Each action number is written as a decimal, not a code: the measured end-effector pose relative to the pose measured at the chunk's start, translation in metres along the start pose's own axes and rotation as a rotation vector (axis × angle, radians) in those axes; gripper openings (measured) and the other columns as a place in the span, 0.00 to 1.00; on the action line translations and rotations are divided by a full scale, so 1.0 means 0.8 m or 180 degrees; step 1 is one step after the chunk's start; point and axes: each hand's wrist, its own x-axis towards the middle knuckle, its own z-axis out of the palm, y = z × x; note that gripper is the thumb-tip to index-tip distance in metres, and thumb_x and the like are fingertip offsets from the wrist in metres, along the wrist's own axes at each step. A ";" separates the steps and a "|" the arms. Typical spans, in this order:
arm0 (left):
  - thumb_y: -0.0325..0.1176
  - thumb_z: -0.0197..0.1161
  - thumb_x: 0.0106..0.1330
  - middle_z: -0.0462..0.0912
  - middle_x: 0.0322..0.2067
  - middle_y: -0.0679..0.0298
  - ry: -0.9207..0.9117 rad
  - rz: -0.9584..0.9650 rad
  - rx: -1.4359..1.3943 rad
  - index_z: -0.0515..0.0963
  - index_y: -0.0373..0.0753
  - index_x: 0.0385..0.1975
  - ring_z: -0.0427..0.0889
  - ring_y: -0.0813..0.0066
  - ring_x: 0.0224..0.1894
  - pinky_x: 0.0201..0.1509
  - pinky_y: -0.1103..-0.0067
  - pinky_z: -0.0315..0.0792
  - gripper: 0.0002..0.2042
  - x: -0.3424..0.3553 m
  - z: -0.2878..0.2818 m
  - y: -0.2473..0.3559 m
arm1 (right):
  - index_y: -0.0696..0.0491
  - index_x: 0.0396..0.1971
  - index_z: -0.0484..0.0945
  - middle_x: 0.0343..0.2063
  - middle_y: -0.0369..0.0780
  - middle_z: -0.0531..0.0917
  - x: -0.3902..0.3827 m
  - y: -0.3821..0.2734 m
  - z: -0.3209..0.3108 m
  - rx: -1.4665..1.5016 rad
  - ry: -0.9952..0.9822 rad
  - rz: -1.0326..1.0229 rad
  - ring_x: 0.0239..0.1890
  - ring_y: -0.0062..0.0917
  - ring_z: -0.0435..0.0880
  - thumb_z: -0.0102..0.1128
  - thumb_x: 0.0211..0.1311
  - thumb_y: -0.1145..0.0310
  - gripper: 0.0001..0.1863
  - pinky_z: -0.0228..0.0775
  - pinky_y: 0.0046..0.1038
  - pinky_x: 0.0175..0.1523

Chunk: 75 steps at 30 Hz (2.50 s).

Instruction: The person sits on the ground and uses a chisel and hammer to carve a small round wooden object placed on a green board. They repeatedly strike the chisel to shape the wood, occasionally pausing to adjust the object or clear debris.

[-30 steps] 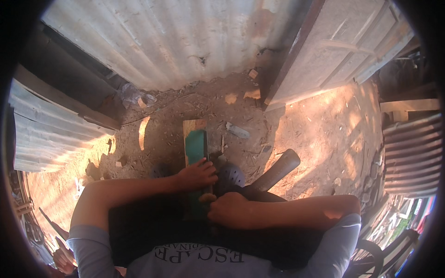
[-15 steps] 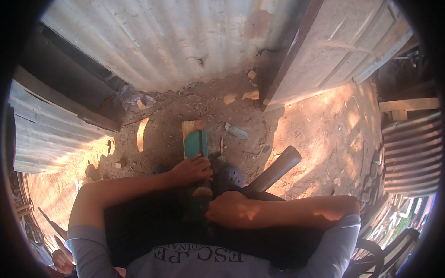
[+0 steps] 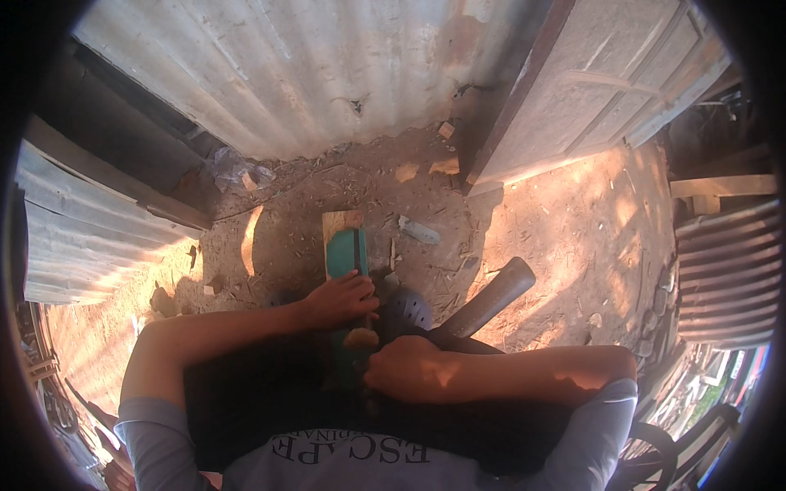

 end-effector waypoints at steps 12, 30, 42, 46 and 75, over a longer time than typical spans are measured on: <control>0.44 0.59 0.61 0.70 0.33 0.61 -0.0033 -0.0112 -0.0119 0.69 0.41 0.29 0.72 0.63 0.44 0.51 0.68 0.65 0.12 0.003 -0.002 0.000 | 0.56 0.16 0.78 0.18 0.46 0.81 0.000 0.001 0.002 -0.0036 0.0063 -0.0017 0.24 0.38 0.84 0.56 0.48 0.73 0.06 0.75 0.34 0.25; 0.45 0.58 0.61 0.71 0.33 0.59 -0.0101 -0.0246 -0.0401 0.69 0.40 0.29 0.73 0.61 0.43 0.50 0.68 0.67 0.14 0.010 -0.011 0.001 | 0.57 0.18 0.78 0.19 0.46 0.82 -0.003 0.004 0.001 0.0110 0.0127 -0.0001 0.25 0.39 0.84 0.55 0.48 0.72 0.06 0.76 0.35 0.27; 0.45 0.63 0.57 0.70 0.33 0.60 0.0301 -0.0292 -0.0348 0.69 0.40 0.27 0.74 0.61 0.39 0.45 0.69 0.71 0.15 0.005 0.003 -0.001 | 0.56 0.22 0.79 0.22 0.46 0.82 -0.005 -0.016 -0.024 0.0121 -0.0048 0.0060 0.29 0.41 0.84 0.55 0.55 0.66 0.10 0.77 0.37 0.30; 0.48 0.58 0.60 0.71 0.36 0.58 -0.0133 -0.0361 -0.0321 0.70 0.39 0.32 0.73 0.61 0.48 0.57 0.64 0.67 0.16 0.008 -0.002 -0.006 | 0.56 0.22 0.79 0.21 0.46 0.82 -0.010 -0.019 -0.026 0.0146 -0.0214 0.0024 0.29 0.41 0.84 0.55 0.57 0.65 0.12 0.77 0.37 0.31; 0.47 0.60 0.60 0.70 0.37 0.58 -0.0069 -0.0312 -0.0229 0.69 0.39 0.32 0.73 0.59 0.45 0.47 0.69 0.71 0.17 0.011 -0.009 0.003 | 0.57 0.21 0.80 0.20 0.46 0.82 -0.020 -0.020 -0.044 0.0412 -0.0125 0.0084 0.26 0.42 0.83 0.53 0.58 0.66 0.12 0.76 0.38 0.28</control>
